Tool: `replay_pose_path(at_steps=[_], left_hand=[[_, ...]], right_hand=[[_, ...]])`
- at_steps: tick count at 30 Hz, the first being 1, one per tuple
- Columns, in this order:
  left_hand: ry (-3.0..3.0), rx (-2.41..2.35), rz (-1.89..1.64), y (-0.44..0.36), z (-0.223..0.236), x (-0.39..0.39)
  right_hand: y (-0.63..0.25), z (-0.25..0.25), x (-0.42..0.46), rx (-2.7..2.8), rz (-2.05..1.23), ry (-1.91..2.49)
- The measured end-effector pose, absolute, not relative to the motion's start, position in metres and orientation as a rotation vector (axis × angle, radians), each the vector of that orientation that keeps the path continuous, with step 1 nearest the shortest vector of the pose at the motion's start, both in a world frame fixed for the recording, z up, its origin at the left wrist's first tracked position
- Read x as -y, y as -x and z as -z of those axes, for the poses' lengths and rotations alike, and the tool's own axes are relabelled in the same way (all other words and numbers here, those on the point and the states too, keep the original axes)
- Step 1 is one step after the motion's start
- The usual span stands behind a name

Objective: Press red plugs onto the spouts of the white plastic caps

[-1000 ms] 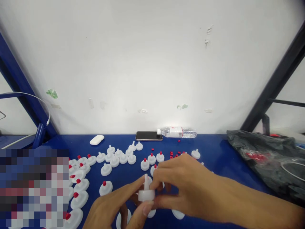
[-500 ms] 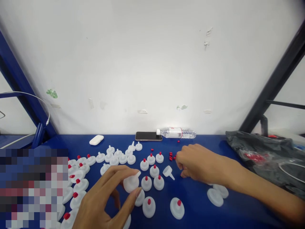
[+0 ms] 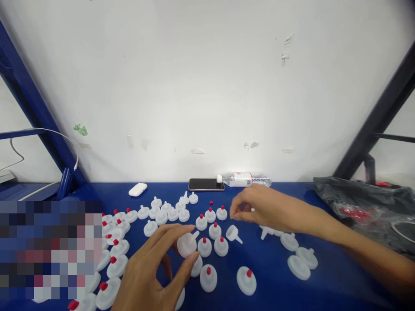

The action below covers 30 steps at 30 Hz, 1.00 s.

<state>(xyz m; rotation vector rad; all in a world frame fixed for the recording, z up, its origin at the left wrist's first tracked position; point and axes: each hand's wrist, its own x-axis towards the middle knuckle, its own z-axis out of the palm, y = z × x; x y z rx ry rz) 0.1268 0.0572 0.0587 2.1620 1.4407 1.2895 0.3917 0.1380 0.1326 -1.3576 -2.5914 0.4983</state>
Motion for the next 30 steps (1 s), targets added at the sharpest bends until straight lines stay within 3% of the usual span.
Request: replay_pose_path(at_steps=[7,23,30], left_hand=[[-2.136,-1.457,-1.322,-0.126,-0.056,-0.058],[-2.042,-1.488,-1.22,-0.131,-0.058,-0.054],[-1.689,-1.275,-1.328,-0.145,-0.068,-0.044]], right_hand=[[-0.36,-0.134,-0.117,2.155,-1.059,0.931],[-0.346,-0.112,-0.107,2.061,-1.146,0.863],[-0.344,-0.113,-0.108,1.94,-1.415,0.835]])
